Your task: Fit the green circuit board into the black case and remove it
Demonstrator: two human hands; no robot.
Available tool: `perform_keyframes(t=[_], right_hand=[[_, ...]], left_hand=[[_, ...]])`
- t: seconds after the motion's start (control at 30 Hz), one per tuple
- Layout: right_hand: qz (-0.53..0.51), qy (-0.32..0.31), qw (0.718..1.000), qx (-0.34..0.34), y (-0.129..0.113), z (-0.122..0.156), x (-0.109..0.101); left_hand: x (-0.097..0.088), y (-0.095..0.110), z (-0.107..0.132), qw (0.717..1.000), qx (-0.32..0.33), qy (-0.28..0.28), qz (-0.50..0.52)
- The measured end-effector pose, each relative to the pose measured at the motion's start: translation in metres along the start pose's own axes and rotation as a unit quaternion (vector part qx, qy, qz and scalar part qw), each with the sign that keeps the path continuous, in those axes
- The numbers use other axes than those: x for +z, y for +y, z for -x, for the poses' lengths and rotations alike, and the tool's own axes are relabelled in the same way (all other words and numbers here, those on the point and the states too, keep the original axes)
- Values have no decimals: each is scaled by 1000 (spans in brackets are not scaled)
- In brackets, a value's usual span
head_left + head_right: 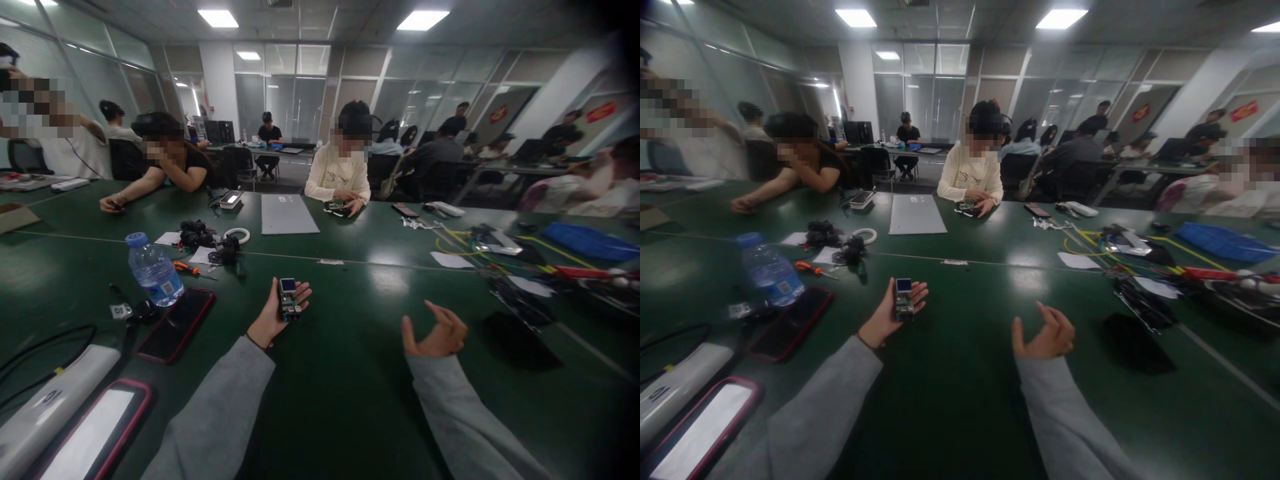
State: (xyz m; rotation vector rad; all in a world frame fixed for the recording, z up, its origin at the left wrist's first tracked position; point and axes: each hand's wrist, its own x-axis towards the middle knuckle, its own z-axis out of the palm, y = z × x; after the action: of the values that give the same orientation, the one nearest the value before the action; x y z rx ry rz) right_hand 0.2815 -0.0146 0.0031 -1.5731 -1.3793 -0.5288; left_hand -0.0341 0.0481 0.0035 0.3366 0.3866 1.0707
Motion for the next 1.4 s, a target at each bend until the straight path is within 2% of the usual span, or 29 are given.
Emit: perform_keyframes(t=[0.13,0.23,0.33,0.4,0.5,0.63,0.83,1.13,1.4], right_hand=[[-119,-79,986,-89,-89,26,22],[-209,-152,954,-148,-149,48,36],[-255,-212,920,-207,-190,65,47],[-250,-236,909,-236,-203,71,53],[-221,-237,917,-231,-203,73,60],[-190,-226,933,-205,-187,68,70],[-219,-212,940,-155,-166,63,87],[-253,-212,934,-138,-147,51,97],[-320,-174,924,-114,-142,44,99]], left_hand=[[-4,-2,-3,1000,5,-10,-6],[-10,-4,-8,1000,1,-4,-8],[-16,-3,-16,1000,-14,-2,-5],[-19,-2,-19,1000,-29,0,0],[-20,0,-17,999,-39,7,-1],[-10,2,-6,996,-81,-3,-28],[9,6,3,999,-39,24,-21],[16,9,12,994,-18,-105,9],[21,7,15,991,-40,-129,-10]])
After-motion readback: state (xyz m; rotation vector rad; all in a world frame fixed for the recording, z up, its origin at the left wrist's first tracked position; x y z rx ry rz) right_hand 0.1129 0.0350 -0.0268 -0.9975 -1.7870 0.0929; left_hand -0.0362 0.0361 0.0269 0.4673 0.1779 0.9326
